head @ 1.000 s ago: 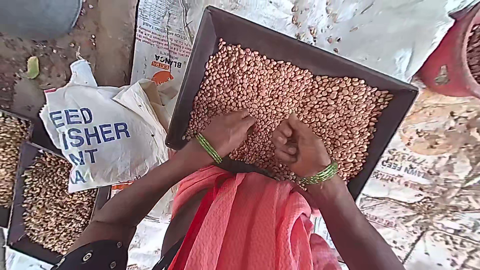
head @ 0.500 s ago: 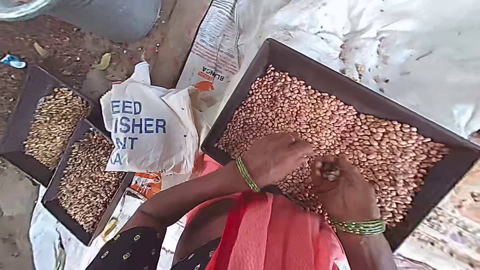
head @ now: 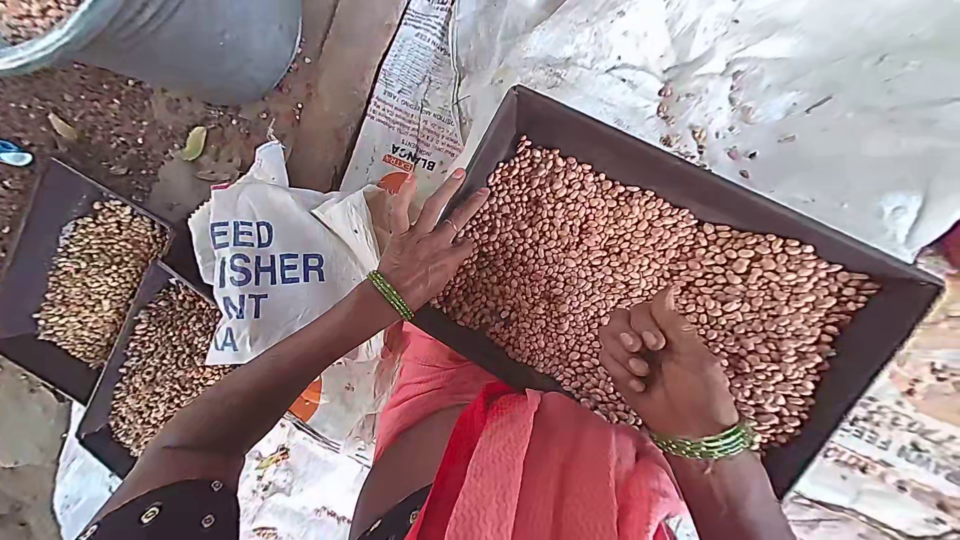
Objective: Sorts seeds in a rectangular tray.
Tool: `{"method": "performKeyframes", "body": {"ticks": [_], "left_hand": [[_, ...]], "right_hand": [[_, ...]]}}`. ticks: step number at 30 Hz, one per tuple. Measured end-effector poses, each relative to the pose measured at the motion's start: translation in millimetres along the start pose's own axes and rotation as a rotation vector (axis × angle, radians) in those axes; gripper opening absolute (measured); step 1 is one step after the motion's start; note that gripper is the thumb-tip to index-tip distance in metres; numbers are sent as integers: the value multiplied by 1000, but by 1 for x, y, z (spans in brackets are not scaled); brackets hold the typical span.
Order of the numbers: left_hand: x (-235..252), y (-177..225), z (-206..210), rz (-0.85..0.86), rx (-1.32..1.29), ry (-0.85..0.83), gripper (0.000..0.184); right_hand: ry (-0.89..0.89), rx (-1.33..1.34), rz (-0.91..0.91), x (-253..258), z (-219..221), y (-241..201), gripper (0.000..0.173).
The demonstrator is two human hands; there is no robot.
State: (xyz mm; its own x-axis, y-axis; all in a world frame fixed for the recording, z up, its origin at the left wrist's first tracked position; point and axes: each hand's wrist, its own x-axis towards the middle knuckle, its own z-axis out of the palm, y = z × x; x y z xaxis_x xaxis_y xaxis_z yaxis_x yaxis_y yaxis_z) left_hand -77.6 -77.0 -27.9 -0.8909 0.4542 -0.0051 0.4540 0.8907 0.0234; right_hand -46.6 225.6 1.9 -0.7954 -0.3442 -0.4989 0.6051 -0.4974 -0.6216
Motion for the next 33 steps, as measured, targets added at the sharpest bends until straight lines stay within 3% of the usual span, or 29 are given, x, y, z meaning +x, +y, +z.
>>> {"method": "performKeyframes", "body": {"ticks": [14, 21, 25, 28, 30, 33], "left_hand": [[9, -3, -1, 81, 58, -113, 21], [8, -1, 6, 91, 98, -30, 16], [6, 5, -1, 50, -146, 95, 22], [5, 32, -28, 126, -383, 265, 24], [7, 44, -39, 173, -438, 265, 35], [16, 58, -26, 240, -462, 159, 31]], "right_hand": [[55, -50, 17, 0, -2, 9, 57], [90, -47, 24, 1, -3, 12, 56], [169, -194, 90, 3, 6, 18, 54], [211, -289, 134, 4, 15, 27, 54], [176, -215, 160, 5, 15, 28, 55], [163, -176, 135, -7, 0, 10, 56]]}}
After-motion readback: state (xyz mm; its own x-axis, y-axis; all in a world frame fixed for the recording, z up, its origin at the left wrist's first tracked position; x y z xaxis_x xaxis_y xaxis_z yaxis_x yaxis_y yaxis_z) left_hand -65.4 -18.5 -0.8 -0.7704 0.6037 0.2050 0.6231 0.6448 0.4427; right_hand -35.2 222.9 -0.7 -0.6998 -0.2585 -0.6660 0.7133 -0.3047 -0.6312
